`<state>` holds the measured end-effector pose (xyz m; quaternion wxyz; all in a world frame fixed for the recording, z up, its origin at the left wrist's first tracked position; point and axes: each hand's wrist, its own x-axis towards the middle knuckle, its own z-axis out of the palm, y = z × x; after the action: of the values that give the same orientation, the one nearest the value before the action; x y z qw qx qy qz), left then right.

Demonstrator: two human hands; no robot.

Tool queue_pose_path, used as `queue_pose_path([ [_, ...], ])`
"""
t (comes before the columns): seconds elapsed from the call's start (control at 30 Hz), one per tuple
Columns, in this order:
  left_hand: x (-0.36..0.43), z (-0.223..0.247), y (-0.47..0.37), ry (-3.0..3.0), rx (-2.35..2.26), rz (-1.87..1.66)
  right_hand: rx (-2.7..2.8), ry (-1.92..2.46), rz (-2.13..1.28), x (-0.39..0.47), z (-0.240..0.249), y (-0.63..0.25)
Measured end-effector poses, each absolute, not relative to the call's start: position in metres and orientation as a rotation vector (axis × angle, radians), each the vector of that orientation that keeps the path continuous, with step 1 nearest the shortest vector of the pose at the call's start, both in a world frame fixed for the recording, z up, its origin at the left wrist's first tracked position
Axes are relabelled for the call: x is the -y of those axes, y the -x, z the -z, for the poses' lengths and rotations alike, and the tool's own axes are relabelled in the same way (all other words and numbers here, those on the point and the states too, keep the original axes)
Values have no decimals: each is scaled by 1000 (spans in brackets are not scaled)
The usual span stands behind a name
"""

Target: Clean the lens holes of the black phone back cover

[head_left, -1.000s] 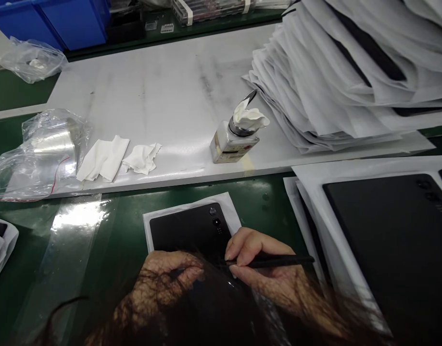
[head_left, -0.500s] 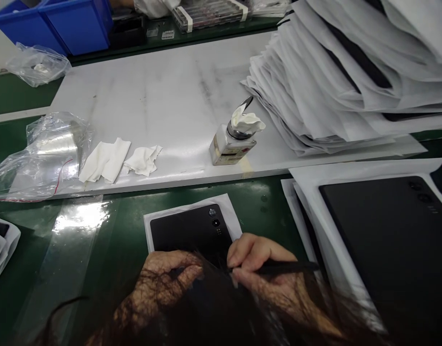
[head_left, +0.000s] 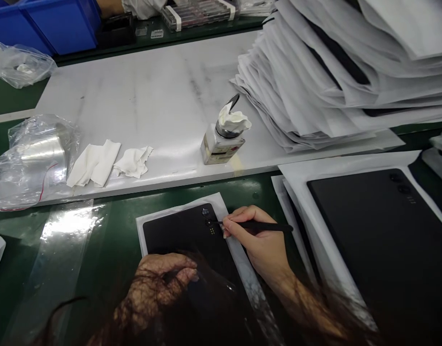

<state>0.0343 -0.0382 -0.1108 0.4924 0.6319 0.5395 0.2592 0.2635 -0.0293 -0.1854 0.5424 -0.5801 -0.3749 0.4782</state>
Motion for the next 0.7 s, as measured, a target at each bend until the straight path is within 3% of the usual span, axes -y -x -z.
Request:
queue_pose_path([
  [0.37, 39, 115, -34, -1488, -1295, -613, 974, 1367, -1081, 32, 192, -264],
  [0.53, 42, 117, -33, -1459, -1336, -573, 991, 1321, -892, 39, 201, -269],
  [0.7, 48, 124, -27, -1446, -1339, -548, 1539, 1344, -591, 54, 219, -288],
])
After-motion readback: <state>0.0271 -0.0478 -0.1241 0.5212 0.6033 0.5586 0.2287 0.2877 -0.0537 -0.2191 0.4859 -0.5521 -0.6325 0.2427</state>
